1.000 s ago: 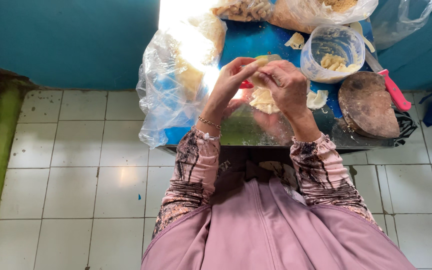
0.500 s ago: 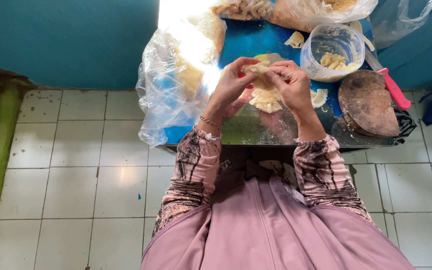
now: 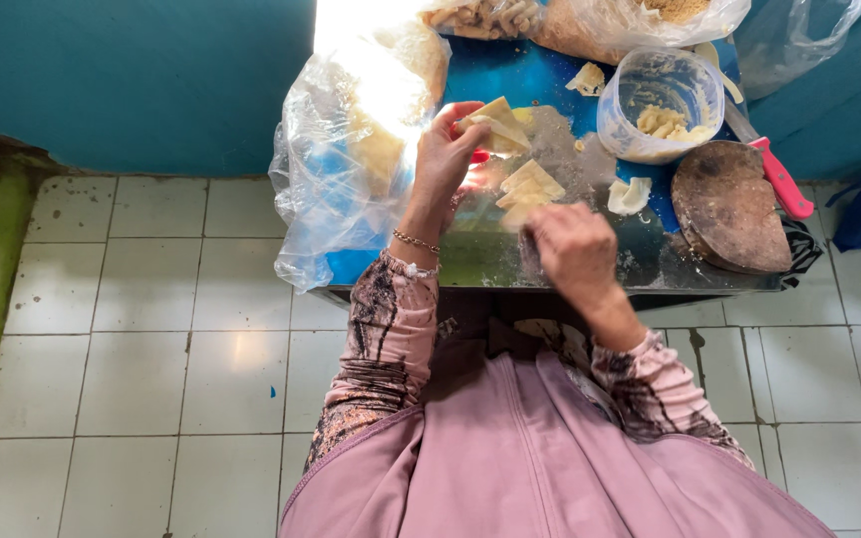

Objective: The person sits at a small table and folds triangular dough wrappers around a filling, pinching the edges closed by hand to form filled pastries. They take filling from a container, place it on a wrapper, fold the wrapper over, press the seams shut, and set the finished pastry aside, repeating the cycle.

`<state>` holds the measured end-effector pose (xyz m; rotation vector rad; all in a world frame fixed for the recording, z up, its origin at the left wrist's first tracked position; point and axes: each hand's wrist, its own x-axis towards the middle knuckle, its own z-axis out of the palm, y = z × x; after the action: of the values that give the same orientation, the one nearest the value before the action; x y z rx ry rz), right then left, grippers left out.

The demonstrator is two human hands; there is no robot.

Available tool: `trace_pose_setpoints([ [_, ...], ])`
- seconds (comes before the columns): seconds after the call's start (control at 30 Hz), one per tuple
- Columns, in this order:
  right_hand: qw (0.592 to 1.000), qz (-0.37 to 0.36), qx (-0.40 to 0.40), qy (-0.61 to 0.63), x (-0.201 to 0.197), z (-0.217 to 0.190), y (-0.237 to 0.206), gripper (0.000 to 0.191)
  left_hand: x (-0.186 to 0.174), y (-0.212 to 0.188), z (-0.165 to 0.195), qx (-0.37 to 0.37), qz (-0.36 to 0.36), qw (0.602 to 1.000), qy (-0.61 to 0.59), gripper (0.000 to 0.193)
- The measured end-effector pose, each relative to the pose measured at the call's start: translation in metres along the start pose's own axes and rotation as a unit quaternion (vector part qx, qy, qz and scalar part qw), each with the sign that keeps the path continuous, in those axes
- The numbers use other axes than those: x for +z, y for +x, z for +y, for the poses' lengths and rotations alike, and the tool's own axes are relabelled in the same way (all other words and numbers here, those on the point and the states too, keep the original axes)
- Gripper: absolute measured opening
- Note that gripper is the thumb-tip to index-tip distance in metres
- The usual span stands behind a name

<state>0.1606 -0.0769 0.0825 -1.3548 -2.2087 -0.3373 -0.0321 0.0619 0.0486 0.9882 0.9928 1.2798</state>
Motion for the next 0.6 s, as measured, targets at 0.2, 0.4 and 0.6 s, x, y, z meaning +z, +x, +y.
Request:
trace_pose_setpoints([
  [0.2, 0.999, -0.002, 0.019, 0.041, -0.005, -0.014, -0.013, 0.03, -0.002, 0.004, -0.006, 0.008, -0.041, 0.999, -0.017, 0.034],
  [0.4, 0.974, 0.079, 0.103, 0.188, -0.003, 0.009, 0.007, 0.026, 0.005, 0.004, -0.01, 0.057, -0.121, 0.991, 0.002, 0.034],
  [0.6, 0.981, 0.086, 0.058, 0.161, 0.003, 0.021, 0.061, 0.032, 0.01, -0.011, 0.004, 0.118, -0.159, 0.977, 0.076, 0.036],
])
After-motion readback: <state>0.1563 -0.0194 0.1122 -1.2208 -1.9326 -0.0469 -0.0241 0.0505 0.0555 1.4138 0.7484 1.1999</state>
